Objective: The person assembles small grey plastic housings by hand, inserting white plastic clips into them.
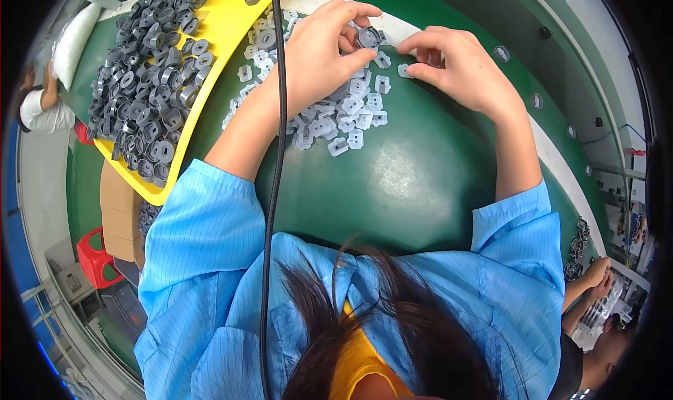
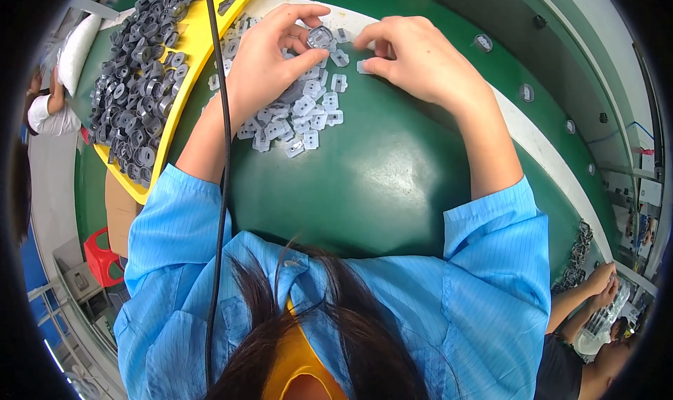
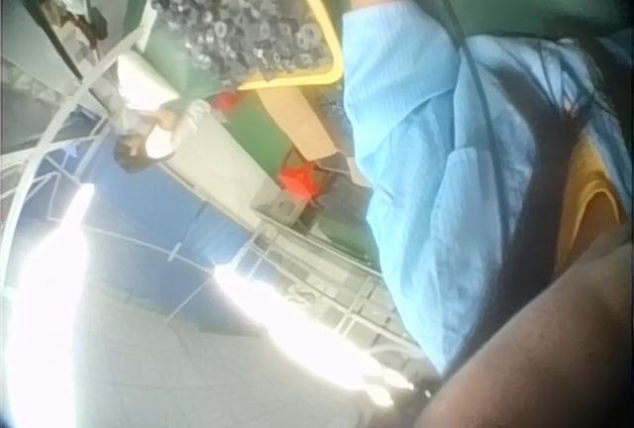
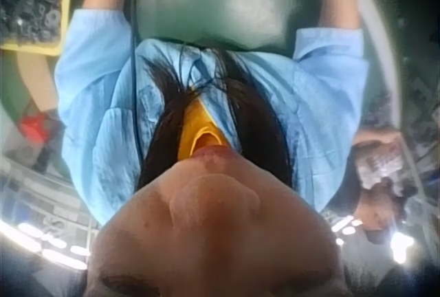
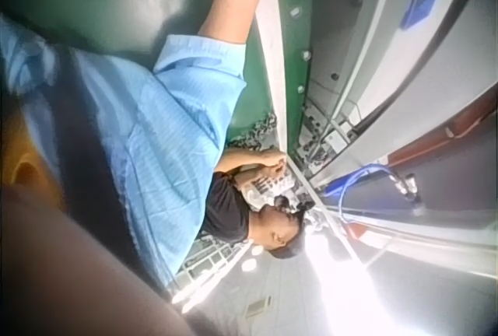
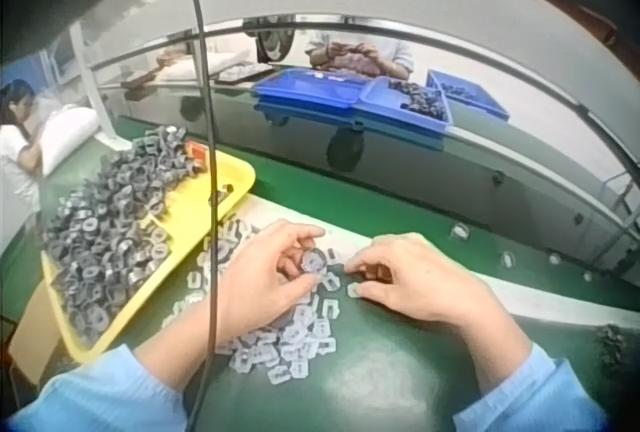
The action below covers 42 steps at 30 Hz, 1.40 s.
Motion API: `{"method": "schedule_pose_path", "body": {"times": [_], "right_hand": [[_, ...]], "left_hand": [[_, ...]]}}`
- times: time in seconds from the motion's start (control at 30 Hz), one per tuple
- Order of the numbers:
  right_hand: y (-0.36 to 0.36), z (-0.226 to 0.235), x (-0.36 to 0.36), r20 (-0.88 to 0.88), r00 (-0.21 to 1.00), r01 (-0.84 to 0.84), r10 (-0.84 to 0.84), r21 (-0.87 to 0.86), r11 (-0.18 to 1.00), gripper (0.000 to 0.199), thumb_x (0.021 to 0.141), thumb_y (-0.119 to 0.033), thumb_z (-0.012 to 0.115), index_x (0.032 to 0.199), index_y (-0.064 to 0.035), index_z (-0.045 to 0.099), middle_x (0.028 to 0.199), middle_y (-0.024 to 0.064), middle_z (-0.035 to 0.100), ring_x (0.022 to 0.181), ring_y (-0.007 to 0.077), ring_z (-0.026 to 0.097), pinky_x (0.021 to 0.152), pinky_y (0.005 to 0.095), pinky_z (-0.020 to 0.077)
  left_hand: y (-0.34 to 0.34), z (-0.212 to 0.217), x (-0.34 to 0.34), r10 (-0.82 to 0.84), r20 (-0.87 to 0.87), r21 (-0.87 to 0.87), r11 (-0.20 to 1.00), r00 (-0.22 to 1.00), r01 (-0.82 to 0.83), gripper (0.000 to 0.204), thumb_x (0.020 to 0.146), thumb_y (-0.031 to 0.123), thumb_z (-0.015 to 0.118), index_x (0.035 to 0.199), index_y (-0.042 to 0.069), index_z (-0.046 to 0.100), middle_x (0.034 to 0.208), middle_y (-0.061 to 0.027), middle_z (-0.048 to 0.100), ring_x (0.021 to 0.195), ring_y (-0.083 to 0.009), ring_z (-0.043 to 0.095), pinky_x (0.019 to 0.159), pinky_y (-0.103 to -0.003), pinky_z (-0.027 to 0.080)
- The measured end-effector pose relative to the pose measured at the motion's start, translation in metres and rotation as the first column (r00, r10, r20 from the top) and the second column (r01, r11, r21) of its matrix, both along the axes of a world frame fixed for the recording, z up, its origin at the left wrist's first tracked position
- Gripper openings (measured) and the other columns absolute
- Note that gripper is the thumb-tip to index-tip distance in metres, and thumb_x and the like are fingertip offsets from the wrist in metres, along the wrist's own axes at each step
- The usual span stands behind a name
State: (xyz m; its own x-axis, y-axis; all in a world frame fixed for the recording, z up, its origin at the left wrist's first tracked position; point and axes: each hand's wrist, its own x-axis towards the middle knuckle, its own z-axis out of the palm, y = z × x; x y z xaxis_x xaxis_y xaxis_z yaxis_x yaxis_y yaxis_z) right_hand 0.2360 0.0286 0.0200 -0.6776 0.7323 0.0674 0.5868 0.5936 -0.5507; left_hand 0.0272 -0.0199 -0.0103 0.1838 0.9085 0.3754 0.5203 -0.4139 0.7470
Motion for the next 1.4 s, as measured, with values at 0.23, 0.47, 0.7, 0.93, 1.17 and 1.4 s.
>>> {"method": "schedule_pose_path", "body": {"times": [0.23, 0.47, 0.7, 0.93, 1.17, 1.4], "right_hand": [[-0.006, 0.005, -0.003, 0.104, 0.993, 0.054, -0.054, 0.007, 0.999, 0.019, 0.073, -0.009, 0.072, 0.085, 0.0027, 0.063, 0.063, 0.0044, 0.056, 0.059, 0.0125, 0.053, 0.056, 0.0282, 0.0445], [-0.007, -0.003, -0.019, -0.443, 0.824, 0.119, -0.354, -0.475, 0.872, 0.018, 0.074, -0.017, 0.073, 0.079, -0.0004, 0.066, 0.068, 0.0044, 0.064, 0.060, 0.0112, 0.058, 0.056, 0.0275, 0.0460], [-0.011, 0.003, -0.020, -0.292, 0.942, 0.141, -0.166, -0.105, 0.984, 0.017, 0.075, -0.017, 0.071, 0.080, -0.0011, 0.067, 0.066, 0.0058, 0.061, 0.063, 0.0117, 0.055, 0.060, 0.0280, 0.0448], [-0.009, 0.013, -0.016, -0.158, 0.973, 0.151, -0.170, -0.125, 0.981, 0.022, 0.074, -0.020, 0.072, 0.085, -0.0014, 0.068, 0.071, 0.0077, 0.063, 0.065, 0.0146, 0.059, 0.060, 0.0303, 0.0471], [-0.004, -0.005, -0.017, -0.501, 0.808, -0.068, -0.309, -0.601, 0.796, 0.026, 0.078, -0.015, 0.071, 0.095, 0.0036, 0.066, 0.081, 0.0065, 0.067, 0.071, 0.0112, 0.061, 0.066, 0.0242, 0.0506], [-0.001, 0.002, -0.012, -0.446, 0.840, -0.105, -0.309, -0.693, 0.714, 0.022, 0.079, -0.007, 0.068, 0.096, 0.0051, 0.063, 0.077, 0.0073, 0.065, 0.069, 0.0110, 0.061, 0.067, 0.0233, 0.0503]], "left_hand": [[-0.003, 0.001, 0.006, 0.008, 0.109, 0.010, 1.000, 0.994, -0.009, 0.052, 0.074, -0.004, 0.069, 0.123, 0.004, 0.053, 0.103, -0.0074, 0.055, 0.080, -0.0112, 0.059, 0.073, -0.024, 0.054], [-0.004, 0.001, 0.011, 0.005, 0.150, 0.029, 1.000, 0.989, -0.009, 0.060, 0.073, -0.003, 0.070, 0.128, 0.007, 0.047, 0.102, -0.0073, 0.055, 0.085, -0.0139, 0.059, 0.076, -0.026, 0.054], [-0.006, 0.001, 0.011, -0.028, 0.032, 0.134, 0.991, 0.999, 0.023, 0.065, 0.071, -0.005, 0.070, 0.129, 0.012, 0.047, 0.102, -0.0060, 0.056, 0.084, -0.0155, 0.060, 0.076, -0.028, 0.055], [-0.007, 0.003, 0.016, -0.068, -0.026, 0.217, 0.973, 0.997, 0.072, 0.066, 0.070, -0.008, 0.069, 0.130, 0.013, 0.048, 0.102, -0.0071, 0.058, 0.089, -0.0178, 0.061, 0.079, -0.029, 0.055], [-0.003, 0.006, 0.019, -0.031, -0.099, 0.396, 0.916, 0.995, 0.068, 0.067, 0.067, -0.005, 0.071, 0.128, 0.011, 0.050, 0.100, -0.0072, 0.061, 0.093, -0.0226, 0.059, 0.083, -0.033, 0.051], [-0.007, 0.009, 0.016, -0.081, -0.115, 0.432, 0.893, 0.990, 0.123, 0.067, 0.065, -0.001, 0.073, 0.127, 0.010, 0.051, 0.100, -0.0065, 0.063, 0.097, -0.0248, 0.058, 0.086, -0.037, 0.046]]}}
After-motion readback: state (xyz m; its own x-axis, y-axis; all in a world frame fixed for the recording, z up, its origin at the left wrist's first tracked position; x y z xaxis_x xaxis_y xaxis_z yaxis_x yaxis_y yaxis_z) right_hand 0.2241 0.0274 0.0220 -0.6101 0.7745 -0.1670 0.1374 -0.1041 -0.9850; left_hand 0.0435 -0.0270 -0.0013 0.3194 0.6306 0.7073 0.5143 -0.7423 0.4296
